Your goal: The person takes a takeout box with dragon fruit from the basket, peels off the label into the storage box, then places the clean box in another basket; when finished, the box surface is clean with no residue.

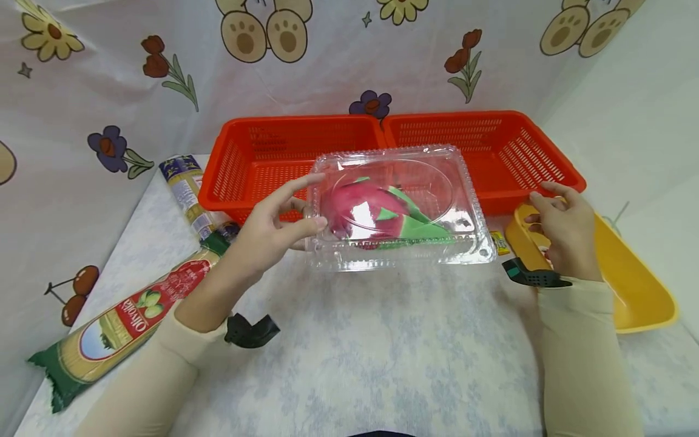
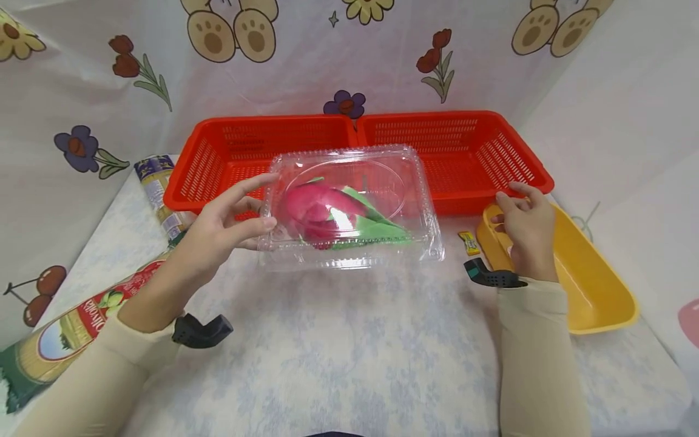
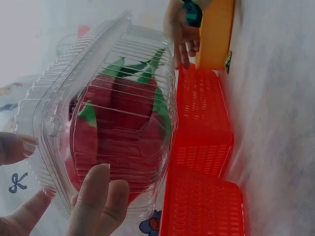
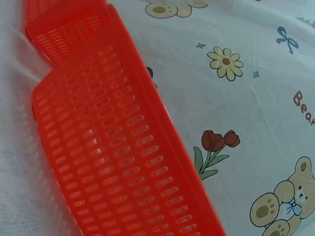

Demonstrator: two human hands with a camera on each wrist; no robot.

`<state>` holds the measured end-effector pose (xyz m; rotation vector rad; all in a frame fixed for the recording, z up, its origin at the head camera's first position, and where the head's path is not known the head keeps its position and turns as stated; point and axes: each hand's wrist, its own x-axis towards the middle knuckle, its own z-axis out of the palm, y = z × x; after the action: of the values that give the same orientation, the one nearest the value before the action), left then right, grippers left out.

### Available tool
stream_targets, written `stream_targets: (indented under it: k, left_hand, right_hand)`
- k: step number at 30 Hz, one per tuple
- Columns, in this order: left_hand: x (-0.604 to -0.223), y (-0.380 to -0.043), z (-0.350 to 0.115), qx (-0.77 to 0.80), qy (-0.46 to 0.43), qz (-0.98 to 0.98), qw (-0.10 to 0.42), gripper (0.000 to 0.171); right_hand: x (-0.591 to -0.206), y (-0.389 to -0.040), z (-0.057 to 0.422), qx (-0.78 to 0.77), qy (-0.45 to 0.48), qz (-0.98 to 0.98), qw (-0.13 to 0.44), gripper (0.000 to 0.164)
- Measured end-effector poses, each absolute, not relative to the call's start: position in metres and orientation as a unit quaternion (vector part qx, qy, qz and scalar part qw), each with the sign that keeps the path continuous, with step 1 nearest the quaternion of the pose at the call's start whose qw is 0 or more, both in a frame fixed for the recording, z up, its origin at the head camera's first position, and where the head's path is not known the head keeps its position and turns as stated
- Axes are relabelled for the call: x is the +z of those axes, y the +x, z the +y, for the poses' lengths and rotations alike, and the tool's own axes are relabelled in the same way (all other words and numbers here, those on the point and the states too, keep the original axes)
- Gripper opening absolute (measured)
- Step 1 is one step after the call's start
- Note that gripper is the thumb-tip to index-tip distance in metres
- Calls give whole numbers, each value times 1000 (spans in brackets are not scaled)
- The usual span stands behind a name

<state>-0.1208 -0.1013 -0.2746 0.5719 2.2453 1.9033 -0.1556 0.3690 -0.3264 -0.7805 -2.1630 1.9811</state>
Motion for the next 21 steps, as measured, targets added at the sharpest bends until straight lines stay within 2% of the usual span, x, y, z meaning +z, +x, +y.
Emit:
stream_targets:
  k: [4, 9, 16, 21]
  left_hand:
    - [-270, -137, -95, 629, 194, 751, 62, 60]
    - [-268, -155, -87, 629, 189, 752, 57, 58]
    - [-263, -185, -72, 638, 157, 750, 76, 56]
    - [-250, -209, -48, 647, 164, 741, 80, 55]
  right_hand:
    - [-327, -157, 369, 650, -259, -711, 67, 65]
    - [-331, -158, 365, 626, -271, -729, 66, 68]
    - [-338, -160, 362, 625, -267, -731, 62, 72]
    - [-334, -159, 370, 647, -252, -715, 79, 67]
